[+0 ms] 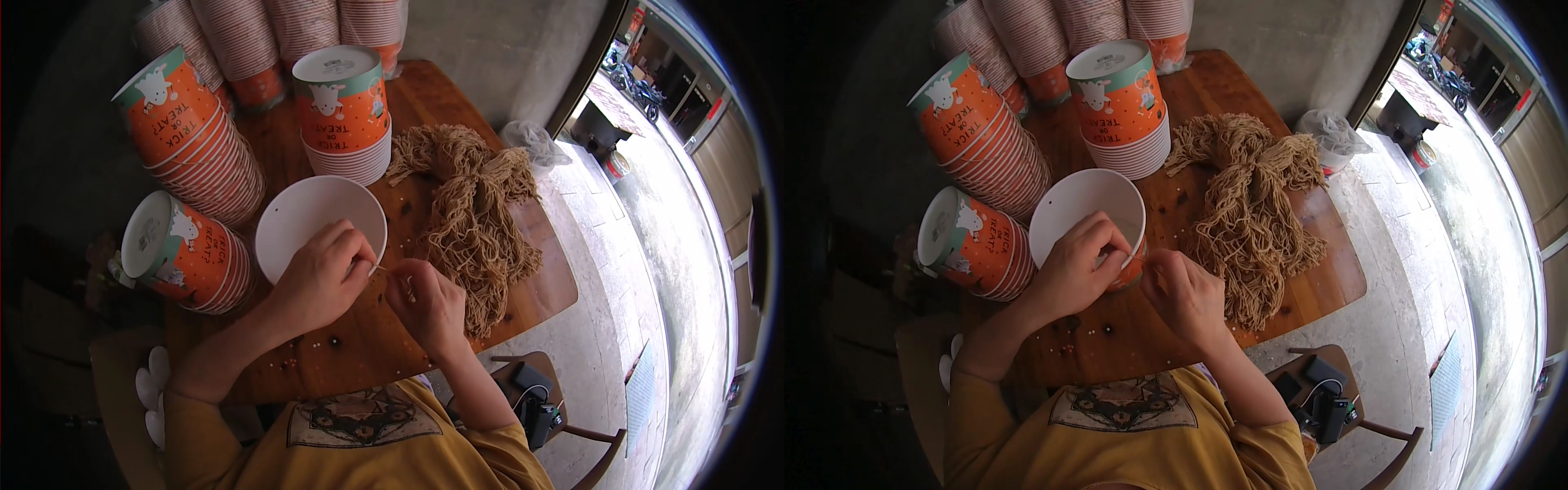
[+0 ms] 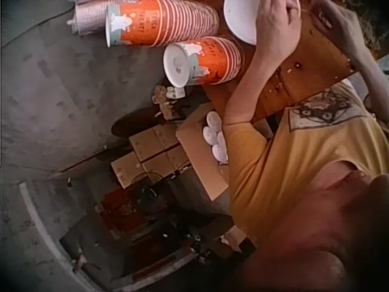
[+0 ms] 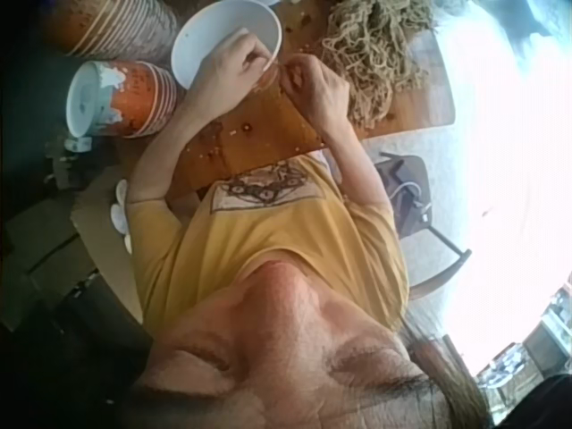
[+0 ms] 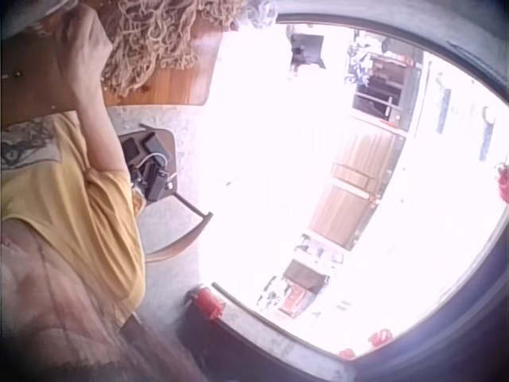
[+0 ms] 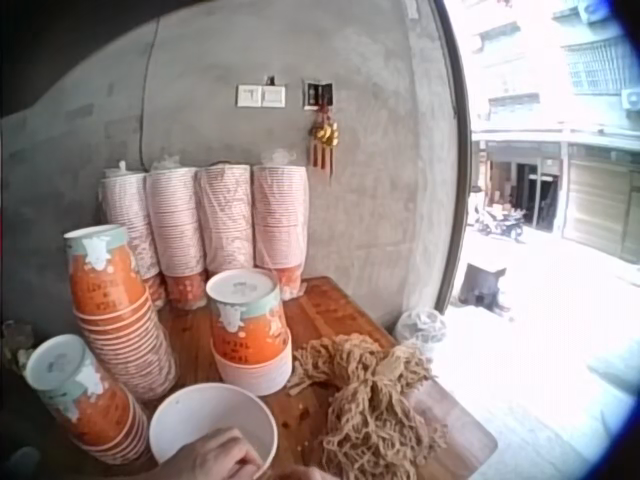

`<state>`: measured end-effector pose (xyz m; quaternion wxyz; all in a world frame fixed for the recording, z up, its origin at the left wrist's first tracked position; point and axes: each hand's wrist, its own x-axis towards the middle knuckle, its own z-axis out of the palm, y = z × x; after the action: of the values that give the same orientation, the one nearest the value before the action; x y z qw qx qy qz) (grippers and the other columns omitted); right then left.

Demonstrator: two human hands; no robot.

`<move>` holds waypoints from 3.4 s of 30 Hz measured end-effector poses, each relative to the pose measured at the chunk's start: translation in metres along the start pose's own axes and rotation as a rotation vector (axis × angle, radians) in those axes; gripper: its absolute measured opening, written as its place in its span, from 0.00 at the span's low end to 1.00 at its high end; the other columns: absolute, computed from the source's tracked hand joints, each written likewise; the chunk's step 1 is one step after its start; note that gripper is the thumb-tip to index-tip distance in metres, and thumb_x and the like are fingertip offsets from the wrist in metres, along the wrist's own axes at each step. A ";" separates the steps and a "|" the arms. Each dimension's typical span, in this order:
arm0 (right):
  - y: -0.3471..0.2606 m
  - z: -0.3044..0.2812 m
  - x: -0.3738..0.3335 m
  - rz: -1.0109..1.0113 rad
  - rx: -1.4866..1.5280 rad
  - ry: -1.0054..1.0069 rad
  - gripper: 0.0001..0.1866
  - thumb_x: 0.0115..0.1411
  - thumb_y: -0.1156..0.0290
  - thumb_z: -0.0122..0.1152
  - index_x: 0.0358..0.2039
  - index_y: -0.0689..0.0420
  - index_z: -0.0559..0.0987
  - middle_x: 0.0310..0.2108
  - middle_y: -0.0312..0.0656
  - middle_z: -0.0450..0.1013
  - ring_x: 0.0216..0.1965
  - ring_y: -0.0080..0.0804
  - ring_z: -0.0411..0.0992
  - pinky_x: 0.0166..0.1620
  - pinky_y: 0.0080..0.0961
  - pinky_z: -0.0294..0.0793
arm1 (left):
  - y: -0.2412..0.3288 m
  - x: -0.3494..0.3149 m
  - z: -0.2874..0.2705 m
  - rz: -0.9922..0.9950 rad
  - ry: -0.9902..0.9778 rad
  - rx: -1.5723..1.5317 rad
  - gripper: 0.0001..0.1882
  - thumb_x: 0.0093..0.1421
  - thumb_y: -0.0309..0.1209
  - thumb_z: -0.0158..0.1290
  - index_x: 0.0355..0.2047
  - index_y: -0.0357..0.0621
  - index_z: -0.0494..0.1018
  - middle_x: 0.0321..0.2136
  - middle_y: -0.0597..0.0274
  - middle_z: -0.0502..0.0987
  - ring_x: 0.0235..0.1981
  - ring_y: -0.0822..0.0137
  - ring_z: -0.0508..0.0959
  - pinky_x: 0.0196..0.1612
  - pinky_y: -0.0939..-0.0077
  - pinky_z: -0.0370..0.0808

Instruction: Tying thin strings to the rims of patterned paper cups to create handles.

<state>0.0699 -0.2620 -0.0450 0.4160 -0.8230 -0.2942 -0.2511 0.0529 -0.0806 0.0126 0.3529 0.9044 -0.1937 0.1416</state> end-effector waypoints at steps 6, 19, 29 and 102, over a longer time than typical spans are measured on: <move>-0.004 0.000 0.003 0.005 0.045 -0.011 0.11 0.53 0.73 0.66 0.36 0.53 0.75 0.25 0.37 0.75 0.23 0.35 0.76 0.25 0.29 0.74 | -0.002 0.001 0.000 -0.014 0.009 -0.030 0.07 0.55 0.19 0.54 0.31 0.40 0.67 0.30 0.55 0.71 0.34 0.52 0.75 0.37 0.60 0.72; -0.011 -0.007 -0.002 0.153 0.243 -0.151 0.07 0.57 0.73 0.64 0.36 0.55 0.76 0.29 0.43 0.74 0.29 0.46 0.76 0.30 0.36 0.75 | -0.007 -0.004 0.003 0.094 0.131 0.161 0.09 0.55 0.19 0.55 0.34 0.39 0.66 0.29 0.55 0.70 0.32 0.52 0.74 0.37 0.61 0.73; 0.002 -0.073 0.060 -0.092 0.079 -0.520 0.06 0.58 0.70 0.61 0.31 0.58 0.74 0.31 0.43 0.68 0.31 0.47 0.73 0.33 0.40 0.74 | 0.003 -0.035 -0.018 0.124 -0.033 0.260 0.12 0.53 0.23 0.59 0.36 0.43 0.70 0.29 0.59 0.73 0.32 0.55 0.75 0.37 0.63 0.72; 0.028 -0.005 0.107 0.194 0.243 -0.345 0.10 0.64 0.65 0.57 0.38 0.57 0.81 0.29 0.39 0.78 0.28 0.25 0.74 0.32 0.26 0.73 | -0.043 -0.020 -0.055 0.549 -0.195 0.905 0.04 0.52 0.31 0.51 0.30 0.53 0.72 0.34 0.71 0.70 0.44 0.69 0.71 0.55 0.71 0.66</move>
<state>0.1632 -0.2502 0.0132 0.4779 -0.8220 -0.3084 -0.0279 0.0484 -0.0084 0.0183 -0.1418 0.8910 -0.3746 0.2136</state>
